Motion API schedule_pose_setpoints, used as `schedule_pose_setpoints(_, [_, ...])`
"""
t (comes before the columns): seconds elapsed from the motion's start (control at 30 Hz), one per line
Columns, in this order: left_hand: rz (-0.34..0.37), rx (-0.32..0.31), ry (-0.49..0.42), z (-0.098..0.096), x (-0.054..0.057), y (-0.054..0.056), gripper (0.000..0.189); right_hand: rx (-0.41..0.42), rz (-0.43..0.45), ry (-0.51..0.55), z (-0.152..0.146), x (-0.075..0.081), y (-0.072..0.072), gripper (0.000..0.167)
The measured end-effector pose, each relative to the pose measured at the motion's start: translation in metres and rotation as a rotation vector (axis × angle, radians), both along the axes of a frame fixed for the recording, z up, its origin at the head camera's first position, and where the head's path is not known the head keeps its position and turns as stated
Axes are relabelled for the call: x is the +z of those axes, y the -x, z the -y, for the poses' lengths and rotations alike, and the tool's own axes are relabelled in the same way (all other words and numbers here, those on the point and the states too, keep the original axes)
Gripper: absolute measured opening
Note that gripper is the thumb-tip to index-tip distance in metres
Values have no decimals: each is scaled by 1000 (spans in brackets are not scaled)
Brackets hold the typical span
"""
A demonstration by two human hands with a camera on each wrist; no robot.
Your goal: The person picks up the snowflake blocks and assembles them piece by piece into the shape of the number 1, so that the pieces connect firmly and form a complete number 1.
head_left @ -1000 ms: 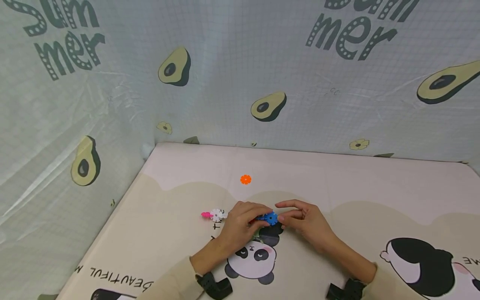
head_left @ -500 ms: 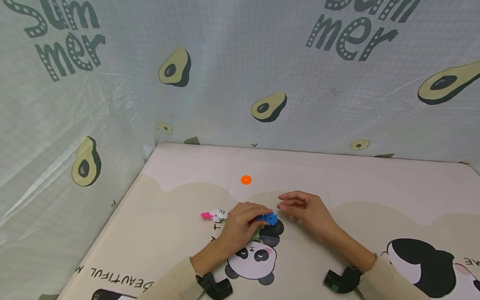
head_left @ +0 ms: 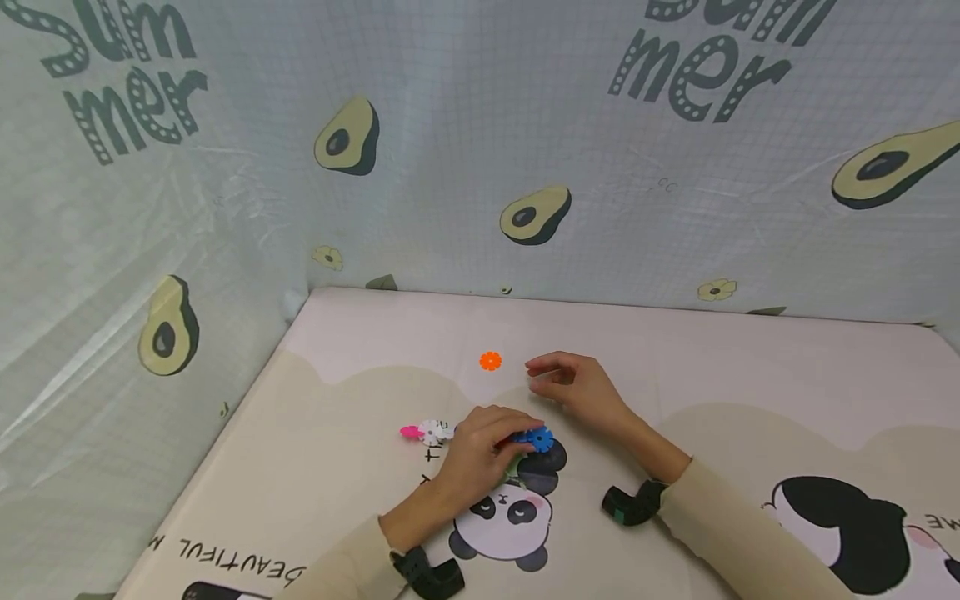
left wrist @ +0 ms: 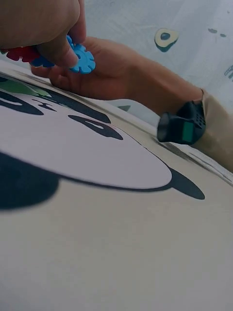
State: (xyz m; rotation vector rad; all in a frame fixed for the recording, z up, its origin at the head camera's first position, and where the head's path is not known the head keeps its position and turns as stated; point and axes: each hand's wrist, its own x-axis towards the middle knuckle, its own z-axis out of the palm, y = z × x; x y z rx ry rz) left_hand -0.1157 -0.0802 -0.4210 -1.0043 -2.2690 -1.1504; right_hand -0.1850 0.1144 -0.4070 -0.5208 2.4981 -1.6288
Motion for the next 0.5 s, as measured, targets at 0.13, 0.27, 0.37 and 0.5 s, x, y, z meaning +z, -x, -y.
schedule_pose_setpoints(0.13, [9, -1, -12, -1, 1, 0, 30, 10, -79, -80, 10, -5, 9, 28])
schedule_pose_setpoints(0.27, [23, 1, -22, -2, 2, -1, 29, 89, -144, -159, 15, -6, 15, 36])
schedule_pose_setpoints(0.37, [5, -2, -20, -2, 2, -1, 29, 168, -179, -206, 17, -4, 19, 42])
schedule_pose_setpoints(0.5, [8, 7, -16, -1, 1, -1, 28, 250, -205, -232, 20, 0, 23, 44])
